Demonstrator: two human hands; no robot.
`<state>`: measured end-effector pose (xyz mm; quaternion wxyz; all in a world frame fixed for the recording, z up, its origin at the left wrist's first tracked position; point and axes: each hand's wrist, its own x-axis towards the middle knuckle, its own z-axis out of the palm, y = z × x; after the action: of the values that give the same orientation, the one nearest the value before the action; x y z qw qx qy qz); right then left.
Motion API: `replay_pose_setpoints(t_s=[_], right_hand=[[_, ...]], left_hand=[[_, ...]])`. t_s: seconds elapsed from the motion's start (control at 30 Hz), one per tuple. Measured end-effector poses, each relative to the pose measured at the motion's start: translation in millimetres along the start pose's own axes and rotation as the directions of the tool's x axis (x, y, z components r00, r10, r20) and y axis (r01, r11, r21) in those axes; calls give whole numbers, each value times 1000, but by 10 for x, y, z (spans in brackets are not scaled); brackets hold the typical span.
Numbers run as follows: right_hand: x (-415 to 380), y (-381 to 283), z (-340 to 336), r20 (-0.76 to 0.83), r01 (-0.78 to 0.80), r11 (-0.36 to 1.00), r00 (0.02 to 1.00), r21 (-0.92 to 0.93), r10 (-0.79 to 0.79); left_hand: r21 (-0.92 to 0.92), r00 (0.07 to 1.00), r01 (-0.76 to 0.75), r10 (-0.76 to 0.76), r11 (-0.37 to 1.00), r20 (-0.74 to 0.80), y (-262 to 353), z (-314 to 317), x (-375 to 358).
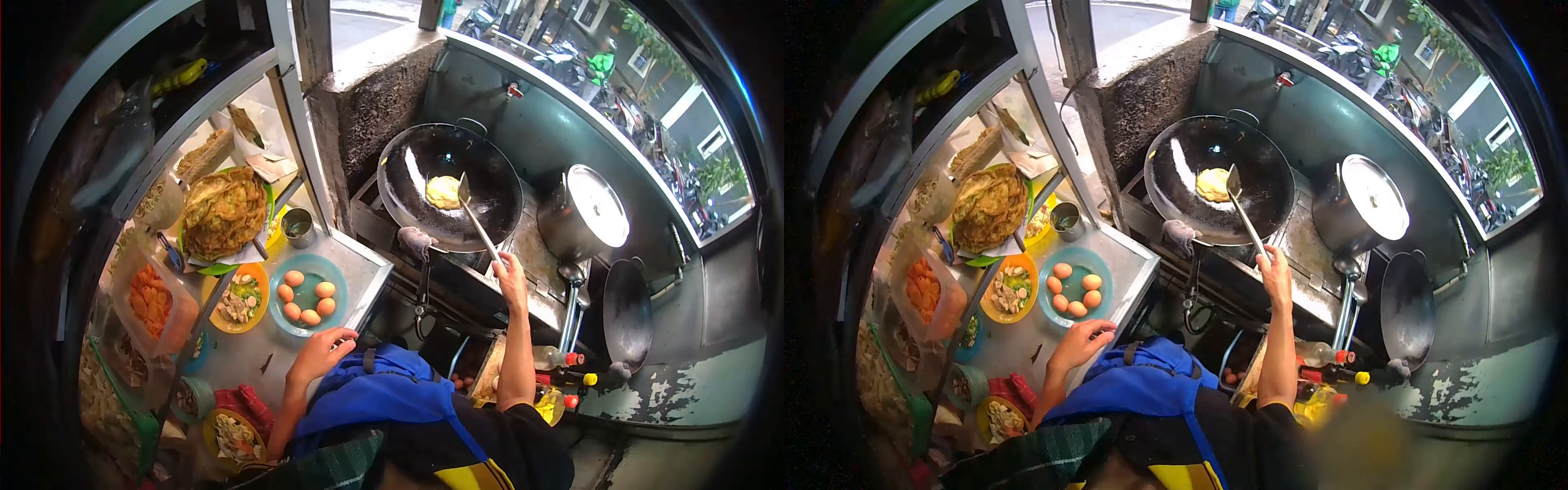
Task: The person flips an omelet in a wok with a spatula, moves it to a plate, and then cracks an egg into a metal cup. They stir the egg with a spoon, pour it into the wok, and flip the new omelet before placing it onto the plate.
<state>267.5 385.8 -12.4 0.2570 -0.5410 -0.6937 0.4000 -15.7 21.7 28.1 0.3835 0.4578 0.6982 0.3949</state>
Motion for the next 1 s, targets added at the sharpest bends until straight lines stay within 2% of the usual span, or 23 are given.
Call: replay_pose_setpoints(t_s=[0.03, 0.07, 0.13, 0.17, 0.2, 0.27, 0.3, 0.47, 0.53, 0.57, 0.67, 0.73, 0.87, 0.97, 1.0], right_hand=[[49, -11, 77, -106, 258, 940, 952, -222, -287], [94, -46, 93, -100, 261, 939, 952, -225, -289], [137, -461, 121, 19, 130, 921, 991, -368, -132], [248, -440, 152, 72, 194, 897, 981, -397, -180], [351, -374, 210, 69, 189, 898, 982, -398, -177], [486, -271, 310, 122, 376, 798, 924, -471, -363], [460, -326, 324, 141, 404, 746, 909, -530, -392], [276, -424, 278, 229, 440, 648, 893, -622, -387], [251, -500, 214, 275, 360, 646, 933, -673, -233], [223, -550, 183, 275, 354, 652, 935, -670, -225], [221, -553, 134, 278, 366, 672, 930, -644, -241], [285, -545, 78, 276, 411, 680, 911, -607, -305], [332, -630, -15, 207, 324, 755, 946, -570, -250], [359, -567, 68, 185, 297, 686, 954, -664, -234], [381, -515, 113, 210, 351, 657, 935, -667, -287]], left_hand=[[-5, 1000, 2, -2, 1000, -7, -35, 7, -11], [-17, 1000, 3, -3, 1000, -13, -98, 26, -19], [-30, 1000, 6, -6, 1000, -12, -180, 78, -27], [-44, 1000, 28, -27, 999, 6, -206, 95, -21], [-57, 999, 48, -47, 997, 25, -234, 113, -6], [-48, 997, 56, -53, 997, 48, -328, 170, 36], [-40, 996, 64, -61, 997, 66, -348, 187, 43], [-85, 994, 89, -84, 992, 66, -373, 264, 48], [-91, 995, 81, -75, 993, 64, -390, 286, 38], [-95, 996, 74, -68, 993, 63, -395, 290, 46], [-98, 995, 72, -64, 993, 80, -367, 286, 113], [-92, 992, 85, -75, 992, 100, -372, 278, 152], [-68, 990, 98, -90, 993, 109, -416, 239, 216], [-65, 987, 113, -104, 991, 126, -431, 266, 205], [-56, 985, 114, -106, 992, 134, -439, 269, 204]])
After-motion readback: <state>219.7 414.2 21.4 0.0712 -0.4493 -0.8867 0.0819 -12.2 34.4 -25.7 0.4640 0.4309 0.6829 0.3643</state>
